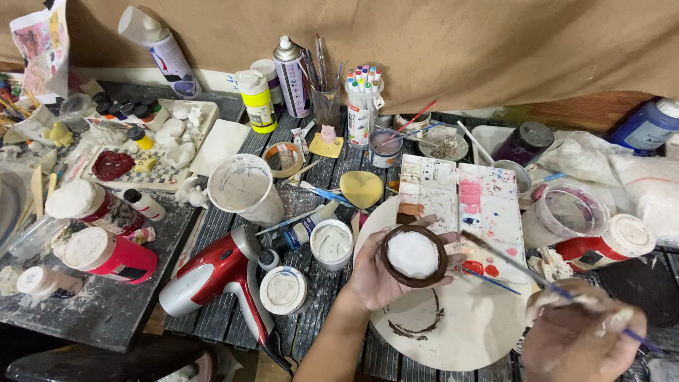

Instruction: The person paints the interior of a coconut shell with white paint using a brush. They repeatedly dry the painted surface with a hairdryer between applications. The workspace is cluttered with art supplies.

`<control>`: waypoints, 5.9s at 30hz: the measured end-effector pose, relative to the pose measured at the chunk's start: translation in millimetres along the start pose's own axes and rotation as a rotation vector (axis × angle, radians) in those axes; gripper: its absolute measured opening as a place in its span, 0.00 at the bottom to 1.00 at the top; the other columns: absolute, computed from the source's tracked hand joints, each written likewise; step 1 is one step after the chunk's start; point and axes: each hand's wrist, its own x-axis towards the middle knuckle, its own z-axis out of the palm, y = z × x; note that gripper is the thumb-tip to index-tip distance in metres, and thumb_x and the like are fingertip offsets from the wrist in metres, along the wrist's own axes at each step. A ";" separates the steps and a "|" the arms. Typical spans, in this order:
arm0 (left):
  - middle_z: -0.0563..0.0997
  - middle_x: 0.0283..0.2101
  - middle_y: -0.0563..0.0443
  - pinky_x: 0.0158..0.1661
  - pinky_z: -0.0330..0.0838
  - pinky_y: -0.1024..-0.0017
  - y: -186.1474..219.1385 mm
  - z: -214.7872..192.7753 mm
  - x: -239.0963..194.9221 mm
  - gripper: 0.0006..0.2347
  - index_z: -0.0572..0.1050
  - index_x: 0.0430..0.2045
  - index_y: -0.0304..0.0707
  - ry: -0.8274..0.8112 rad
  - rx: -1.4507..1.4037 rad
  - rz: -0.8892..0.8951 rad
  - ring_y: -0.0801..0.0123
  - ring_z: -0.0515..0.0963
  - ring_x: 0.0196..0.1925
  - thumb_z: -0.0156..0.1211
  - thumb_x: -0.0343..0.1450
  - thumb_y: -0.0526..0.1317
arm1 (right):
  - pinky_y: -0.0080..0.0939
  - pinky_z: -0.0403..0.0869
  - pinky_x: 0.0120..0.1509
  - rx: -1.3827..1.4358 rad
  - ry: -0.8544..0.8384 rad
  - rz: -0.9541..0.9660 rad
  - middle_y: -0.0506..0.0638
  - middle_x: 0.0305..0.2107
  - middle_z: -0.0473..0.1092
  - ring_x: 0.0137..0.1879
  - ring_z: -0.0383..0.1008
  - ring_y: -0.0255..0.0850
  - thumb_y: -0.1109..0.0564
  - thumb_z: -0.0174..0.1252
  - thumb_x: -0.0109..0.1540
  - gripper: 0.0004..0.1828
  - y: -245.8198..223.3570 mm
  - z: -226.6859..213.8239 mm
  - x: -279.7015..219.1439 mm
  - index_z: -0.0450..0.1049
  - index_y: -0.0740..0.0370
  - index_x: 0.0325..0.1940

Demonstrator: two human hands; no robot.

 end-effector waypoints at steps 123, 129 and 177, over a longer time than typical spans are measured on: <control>0.75 0.57 0.21 0.35 0.86 0.59 -36.0 46.4 -5.0 0.33 0.56 0.77 0.35 0.105 -0.074 -0.220 0.35 0.84 0.48 0.20 0.81 0.58 | 0.52 0.66 0.72 -0.675 -0.867 -0.215 0.54 0.46 0.76 0.64 0.67 0.48 0.65 0.51 0.66 0.06 -50.1 13.0 82.5 0.67 0.59 0.46; 0.75 0.59 0.17 0.38 0.86 0.56 -42.5 35.0 -4.4 0.33 0.54 0.79 0.27 0.093 -0.102 -0.171 0.33 0.82 0.49 0.21 0.84 0.56 | 0.52 0.67 0.69 -0.727 -0.888 -0.256 0.52 0.44 0.78 0.63 0.69 0.49 0.63 0.52 0.65 0.05 -50.7 15.4 79.7 0.66 0.58 0.44; 0.82 0.50 0.34 0.46 0.84 0.57 -37.1 5.1 -32.0 0.30 0.66 0.65 0.34 0.712 0.322 0.677 0.53 0.85 0.47 0.28 0.75 0.53 | 0.48 0.71 0.53 -0.854 -1.078 -0.107 0.59 0.39 0.70 0.47 0.72 0.54 0.64 0.55 0.63 0.04 38.7 84.3 86.5 0.70 0.66 0.42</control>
